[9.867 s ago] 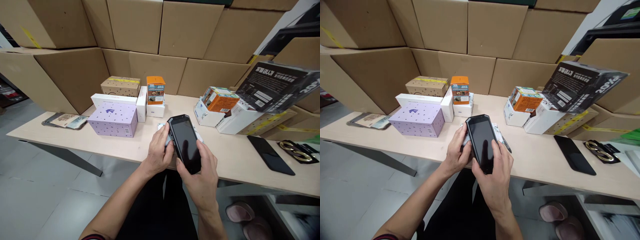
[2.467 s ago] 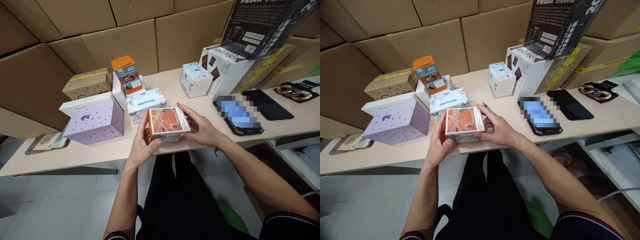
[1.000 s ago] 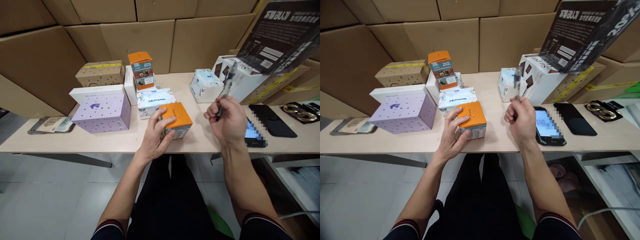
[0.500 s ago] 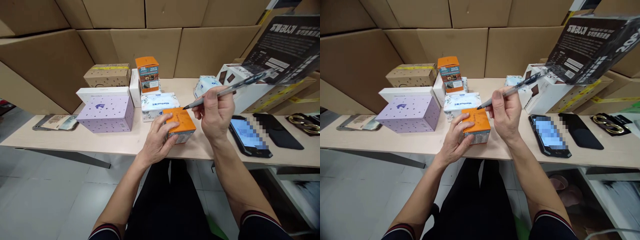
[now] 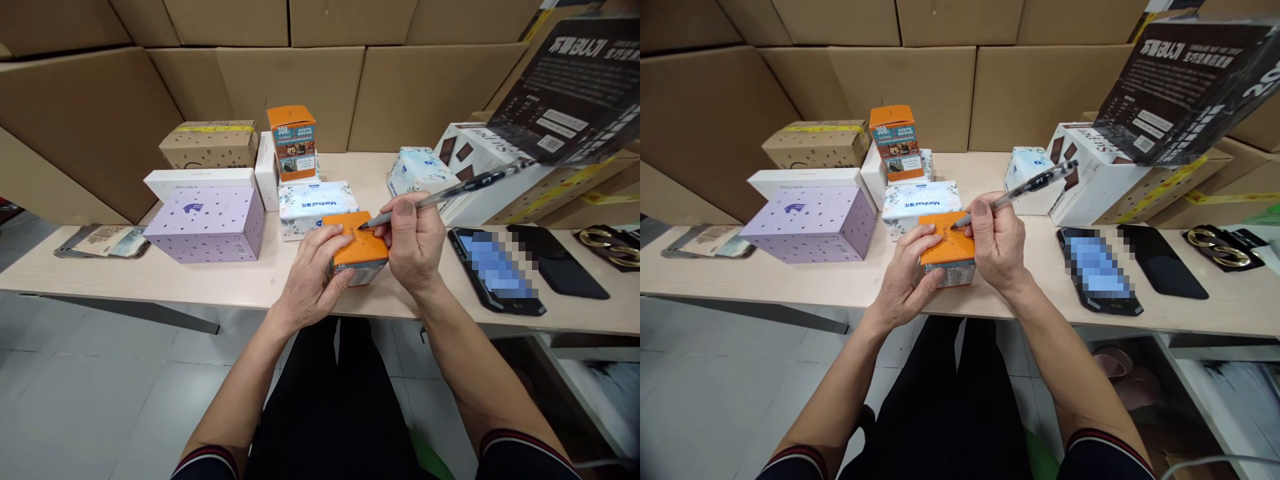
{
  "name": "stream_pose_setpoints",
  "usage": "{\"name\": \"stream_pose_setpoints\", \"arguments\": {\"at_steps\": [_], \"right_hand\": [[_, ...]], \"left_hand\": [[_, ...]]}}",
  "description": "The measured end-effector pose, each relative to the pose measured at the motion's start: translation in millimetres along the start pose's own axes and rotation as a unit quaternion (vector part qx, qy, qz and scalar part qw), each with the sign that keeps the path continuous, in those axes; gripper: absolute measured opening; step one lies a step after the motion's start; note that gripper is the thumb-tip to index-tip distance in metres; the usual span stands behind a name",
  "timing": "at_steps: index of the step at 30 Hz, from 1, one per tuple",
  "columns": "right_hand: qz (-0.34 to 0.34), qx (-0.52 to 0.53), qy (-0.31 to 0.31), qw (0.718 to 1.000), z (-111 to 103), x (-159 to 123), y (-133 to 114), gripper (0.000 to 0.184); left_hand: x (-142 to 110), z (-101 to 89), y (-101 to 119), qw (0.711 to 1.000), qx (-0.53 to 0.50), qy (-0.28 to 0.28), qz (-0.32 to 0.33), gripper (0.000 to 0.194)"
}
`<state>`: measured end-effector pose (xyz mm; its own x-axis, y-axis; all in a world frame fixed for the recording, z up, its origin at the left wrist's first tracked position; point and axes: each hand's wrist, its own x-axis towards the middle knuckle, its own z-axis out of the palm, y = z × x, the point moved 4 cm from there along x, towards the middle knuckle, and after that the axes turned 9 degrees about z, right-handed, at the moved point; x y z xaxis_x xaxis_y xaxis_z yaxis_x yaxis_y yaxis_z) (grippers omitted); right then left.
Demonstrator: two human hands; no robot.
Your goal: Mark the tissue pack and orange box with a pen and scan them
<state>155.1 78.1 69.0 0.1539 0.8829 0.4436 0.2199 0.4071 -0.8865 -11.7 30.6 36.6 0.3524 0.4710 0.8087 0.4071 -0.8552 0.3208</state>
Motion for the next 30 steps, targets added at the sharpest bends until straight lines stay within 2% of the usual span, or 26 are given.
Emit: {"name": "stream_pose_setpoints", "arguments": {"at_steps": [8,16,25,30], "right_hand": [[-0.011,0.014,-0.025,1.000,1.3,3.4,-0.2,0.035],[-0.017,-0.004,0.003,1.000,-0.3,1.9,-1.3,0.036],[-0.011,0.003,-0.033,0.999,2.0,3.2,-0.1,0.039],[-0.019,0.067,0.016,0.997,-1.2,3.4,-3.1,0.035]], "left_hand": [[-0.2,0.2,-0.1,1.000,0.002,0.000,0.007,0.042],[-0.9,0.8,-1.0,1.000,0.006,0.001,0.003,0.042],[-1.0,1.1,-1.2,1.000,0.016,0.001,0.006,0.043],[-1.4,0.9,-1.2,1.000,0.014,0.004,0.010,0.043]]}}
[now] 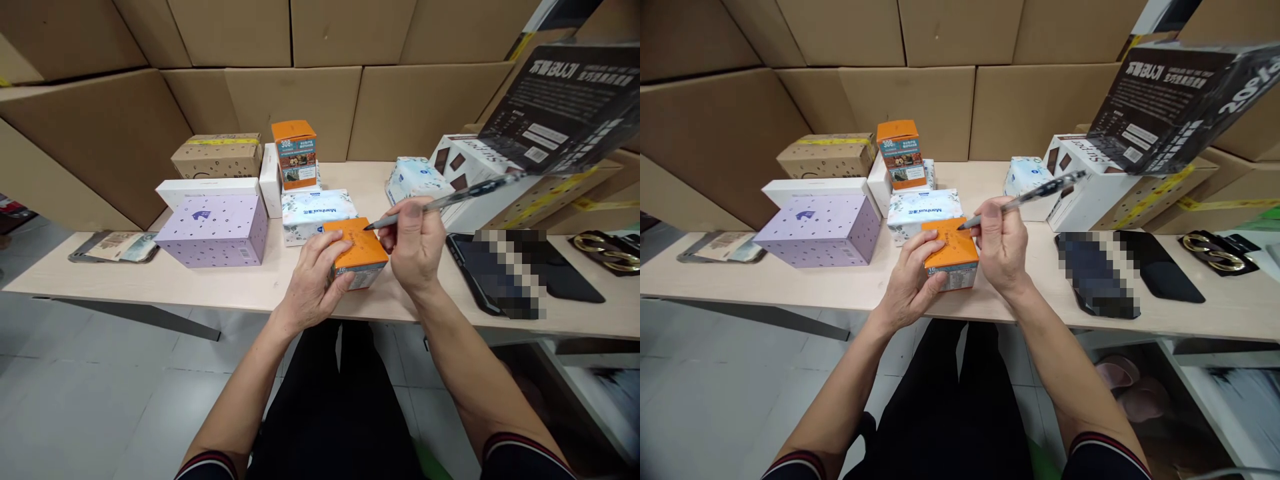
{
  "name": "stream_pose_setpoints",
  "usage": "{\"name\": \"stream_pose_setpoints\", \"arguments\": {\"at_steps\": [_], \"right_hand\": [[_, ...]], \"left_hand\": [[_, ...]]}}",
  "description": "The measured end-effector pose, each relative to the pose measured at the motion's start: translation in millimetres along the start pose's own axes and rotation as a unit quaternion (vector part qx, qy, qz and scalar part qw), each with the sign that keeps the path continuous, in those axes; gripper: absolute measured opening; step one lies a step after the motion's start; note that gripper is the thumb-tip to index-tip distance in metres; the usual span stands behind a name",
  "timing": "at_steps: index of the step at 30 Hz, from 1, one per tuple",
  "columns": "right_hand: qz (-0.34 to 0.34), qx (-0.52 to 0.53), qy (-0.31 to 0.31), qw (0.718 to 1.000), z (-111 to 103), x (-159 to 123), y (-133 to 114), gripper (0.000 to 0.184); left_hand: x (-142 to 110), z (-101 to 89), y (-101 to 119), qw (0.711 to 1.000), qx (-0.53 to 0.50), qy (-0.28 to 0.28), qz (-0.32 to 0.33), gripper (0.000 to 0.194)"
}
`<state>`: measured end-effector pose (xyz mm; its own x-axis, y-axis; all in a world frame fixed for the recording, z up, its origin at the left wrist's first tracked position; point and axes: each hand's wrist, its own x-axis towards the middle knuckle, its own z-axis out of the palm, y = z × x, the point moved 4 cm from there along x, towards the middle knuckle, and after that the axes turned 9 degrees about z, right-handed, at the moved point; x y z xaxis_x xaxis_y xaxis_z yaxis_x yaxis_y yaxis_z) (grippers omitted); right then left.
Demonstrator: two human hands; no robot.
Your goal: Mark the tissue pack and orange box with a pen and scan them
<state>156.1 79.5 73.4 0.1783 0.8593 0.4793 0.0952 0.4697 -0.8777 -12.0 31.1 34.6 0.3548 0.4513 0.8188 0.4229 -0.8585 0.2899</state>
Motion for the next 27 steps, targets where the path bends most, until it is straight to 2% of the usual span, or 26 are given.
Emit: {"name": "stream_pose_setpoints", "arguments": {"at_steps": [2,4,7,9,12,14,15,17,19,22,25,27], "right_hand": [[0.001,0.023,0.031,0.999,-10,2,-2,0.037],[0.021,-0.007,0.054,0.998,-25,6,-1,0.037],[0.073,-0.189,0.039,0.978,-52,10,5,0.032],[0.095,-0.354,-0.019,0.930,-62,9,11,0.035],[0.117,-0.553,-0.103,0.818,-62,0,20,0.045],[0.137,-0.636,-0.136,0.747,-55,-8,25,0.043],[0.148,-0.661,-0.149,0.721,-51,-11,28,0.041],[0.162,-0.684,-0.159,0.693,-43,-16,30,0.040],[0.164,-0.686,-0.159,0.691,-39,-18,31,0.040],[0.142,-0.659,-0.152,0.723,-48,-18,30,0.042],[0.080,-0.640,-0.058,0.762,-76,-18,21,0.049],[0.043,-0.654,0.035,0.754,-100,-21,16,0.050]], "left_hand": [[-1,-0.1,0,1.000,0.003,-0.001,-0.003,0.043],[-1,-0.3,-1,1.000,0.005,-0.001,-0.005,0.043],[-2,-0.4,0,1.000,0.006,-0.003,-0.005,0.043],[-2,-0.4,0,1.000,0.006,-0.002,-0.005,0.044],[-2,-0.2,0,1.000,0.004,0.001,-0.004,0.044],[-3,0.1,0,1.000,0.001,0.002,-0.005,0.045],[-3,0.1,0,1.000,0.001,0.002,-0.005,0.045],[-3,0.0,0,1.000,0.003,0.001,-0.003,0.045],[-3,-0.2,1,1.000,0.007,-0.001,-0.004,0.044],[-3,-0.8,1,1.000,0.010,-0.005,-0.008,0.044],[-2,-1.1,2,1.000,0.012,-0.006,-0.007,0.043],[-2,-1.3,2,1.000,0.013,-0.005,-0.005,0.043]]}}
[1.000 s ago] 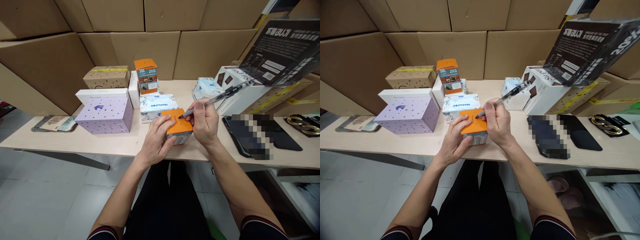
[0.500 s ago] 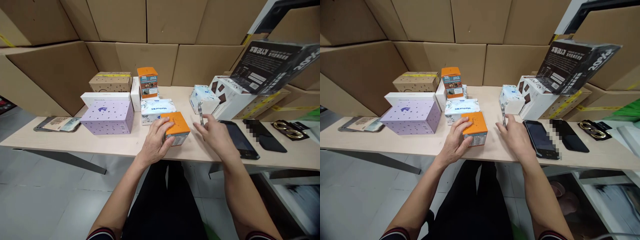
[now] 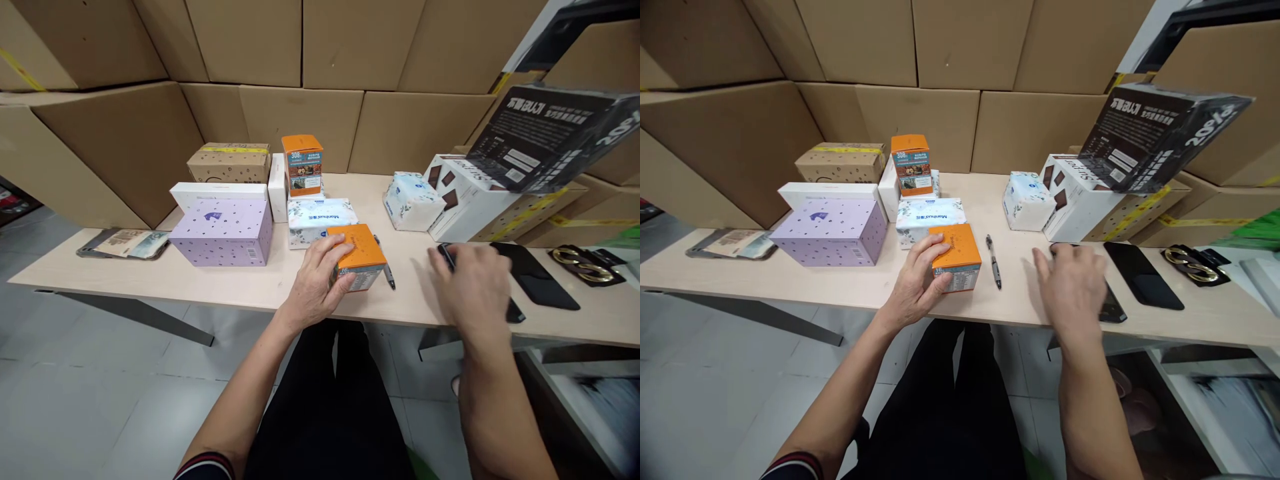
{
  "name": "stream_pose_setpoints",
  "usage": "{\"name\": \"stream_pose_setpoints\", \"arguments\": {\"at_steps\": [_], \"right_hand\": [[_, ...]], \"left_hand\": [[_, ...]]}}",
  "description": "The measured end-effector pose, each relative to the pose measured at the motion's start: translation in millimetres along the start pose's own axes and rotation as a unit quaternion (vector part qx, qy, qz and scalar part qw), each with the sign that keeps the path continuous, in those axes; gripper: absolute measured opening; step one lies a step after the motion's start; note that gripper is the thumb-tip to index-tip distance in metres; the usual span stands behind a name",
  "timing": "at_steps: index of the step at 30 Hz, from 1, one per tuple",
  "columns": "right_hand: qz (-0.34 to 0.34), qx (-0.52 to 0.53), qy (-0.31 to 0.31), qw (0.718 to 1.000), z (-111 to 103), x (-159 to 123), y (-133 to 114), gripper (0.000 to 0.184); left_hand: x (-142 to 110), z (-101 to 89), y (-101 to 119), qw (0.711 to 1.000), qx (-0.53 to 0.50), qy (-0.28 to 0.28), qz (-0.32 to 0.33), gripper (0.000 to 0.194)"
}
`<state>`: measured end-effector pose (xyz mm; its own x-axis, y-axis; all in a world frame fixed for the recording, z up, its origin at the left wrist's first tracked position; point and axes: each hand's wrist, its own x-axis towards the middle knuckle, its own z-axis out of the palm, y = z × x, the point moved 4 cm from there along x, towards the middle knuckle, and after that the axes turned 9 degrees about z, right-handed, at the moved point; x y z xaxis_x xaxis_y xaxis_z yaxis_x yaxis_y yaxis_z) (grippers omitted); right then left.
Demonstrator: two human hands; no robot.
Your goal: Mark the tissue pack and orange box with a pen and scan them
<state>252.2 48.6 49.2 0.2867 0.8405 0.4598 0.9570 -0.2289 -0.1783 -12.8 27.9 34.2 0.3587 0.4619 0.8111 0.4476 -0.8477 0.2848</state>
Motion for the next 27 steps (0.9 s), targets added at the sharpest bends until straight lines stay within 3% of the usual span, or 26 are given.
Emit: {"name": "stream_pose_setpoints", "arguments": {"at_steps": [2,3,7,9,11,17,24,27], "right_hand": [[0.057,-0.032,0.043,0.997,-3,-1,24,0.056],[0.092,-0.049,0.032,0.994,-1,-2,35,0.061],[0.202,-0.082,-0.148,0.965,16,-4,68,0.088],[0.193,-0.071,-0.219,0.954,22,-4,75,0.094],[0.152,-0.066,-0.237,0.957,23,-3,77,0.093],[0.123,-0.031,-0.173,0.977,10,-7,65,0.086],[0.182,0.146,-0.088,0.968,-16,-33,46,0.095],[0.148,0.214,-0.020,0.965,-32,-47,25,0.092]], "left_hand": [[0,-0.1,0,1.000,0.002,-0.001,-0.001,0.043],[0,-0.1,1,1.000,0.004,-0.001,-0.002,0.043],[0,0.0,1,1.000,0.009,-0.007,-0.009,0.042],[0,-0.1,1,1.000,0.009,-0.006,-0.008,0.043],[0,0.0,1,1.000,0.007,-0.004,-0.008,0.043],[0,0.7,0,1.000,-0.001,0.005,-0.004,0.043],[-1,1.4,0,1.000,0.005,0.006,0.004,0.048],[-1,1.8,0,1.000,0.014,0.017,0.022,0.055]]}}
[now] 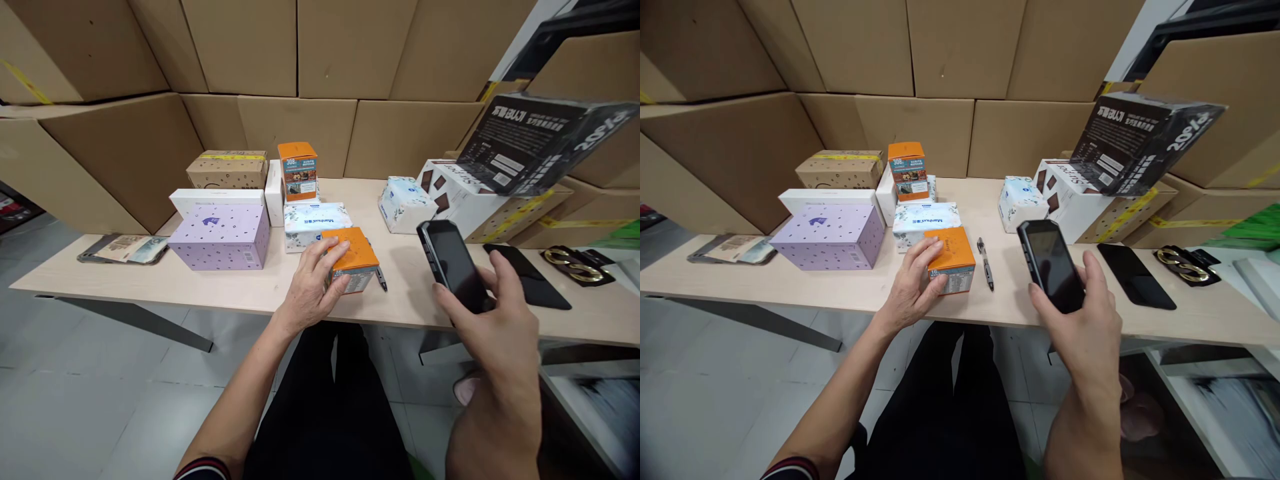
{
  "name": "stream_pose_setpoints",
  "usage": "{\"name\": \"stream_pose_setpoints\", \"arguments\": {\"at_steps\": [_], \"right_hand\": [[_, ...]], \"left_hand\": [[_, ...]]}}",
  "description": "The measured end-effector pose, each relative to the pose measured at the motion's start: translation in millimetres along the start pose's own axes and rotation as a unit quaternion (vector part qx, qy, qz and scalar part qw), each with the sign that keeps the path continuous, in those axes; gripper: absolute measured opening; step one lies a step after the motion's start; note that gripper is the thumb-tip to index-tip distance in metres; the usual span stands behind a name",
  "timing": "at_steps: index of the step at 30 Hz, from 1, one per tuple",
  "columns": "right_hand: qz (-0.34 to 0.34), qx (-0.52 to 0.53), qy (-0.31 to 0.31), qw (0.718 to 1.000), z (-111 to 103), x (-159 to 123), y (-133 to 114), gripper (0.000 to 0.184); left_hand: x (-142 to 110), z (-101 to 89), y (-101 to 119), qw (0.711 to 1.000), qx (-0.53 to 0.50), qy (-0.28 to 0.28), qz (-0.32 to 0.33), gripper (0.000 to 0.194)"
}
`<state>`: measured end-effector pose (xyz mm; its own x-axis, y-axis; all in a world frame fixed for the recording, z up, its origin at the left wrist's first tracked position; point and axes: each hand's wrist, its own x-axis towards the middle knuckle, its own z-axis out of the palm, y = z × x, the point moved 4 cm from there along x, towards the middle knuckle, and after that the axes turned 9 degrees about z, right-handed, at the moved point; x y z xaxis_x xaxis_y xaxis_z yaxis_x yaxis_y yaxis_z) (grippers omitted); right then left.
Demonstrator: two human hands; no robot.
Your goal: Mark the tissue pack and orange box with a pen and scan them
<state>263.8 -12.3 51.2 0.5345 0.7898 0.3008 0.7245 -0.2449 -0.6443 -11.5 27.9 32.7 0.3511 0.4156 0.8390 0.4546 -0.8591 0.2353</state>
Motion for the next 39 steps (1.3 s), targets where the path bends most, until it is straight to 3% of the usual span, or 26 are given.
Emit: {"name": "stream_pose_setpoints", "arguments": {"at_steps": [6,11,23,39], "right_hand": [[-0.188,0.061,0.023,0.980,3,-36,-61,0.087],[-0.253,0.043,-0.019,0.966,16,-46,-87,0.085],[-0.242,0.046,-0.030,0.969,18,-44,-87,0.081],[-0.240,0.036,-0.046,0.969,17,-39,-86,0.078]], "left_hand": [[-2,2.8,-1,0.999,0.020,0.019,0.044,0.071],[-2,2.9,-1,0.999,0.010,0.006,0.036,0.069],[-2,3.3,-1,1.000,0.011,-0.007,0.017,0.074],[-1,0.6,0,1.000,0.010,-0.003,0.012,0.063]]}}
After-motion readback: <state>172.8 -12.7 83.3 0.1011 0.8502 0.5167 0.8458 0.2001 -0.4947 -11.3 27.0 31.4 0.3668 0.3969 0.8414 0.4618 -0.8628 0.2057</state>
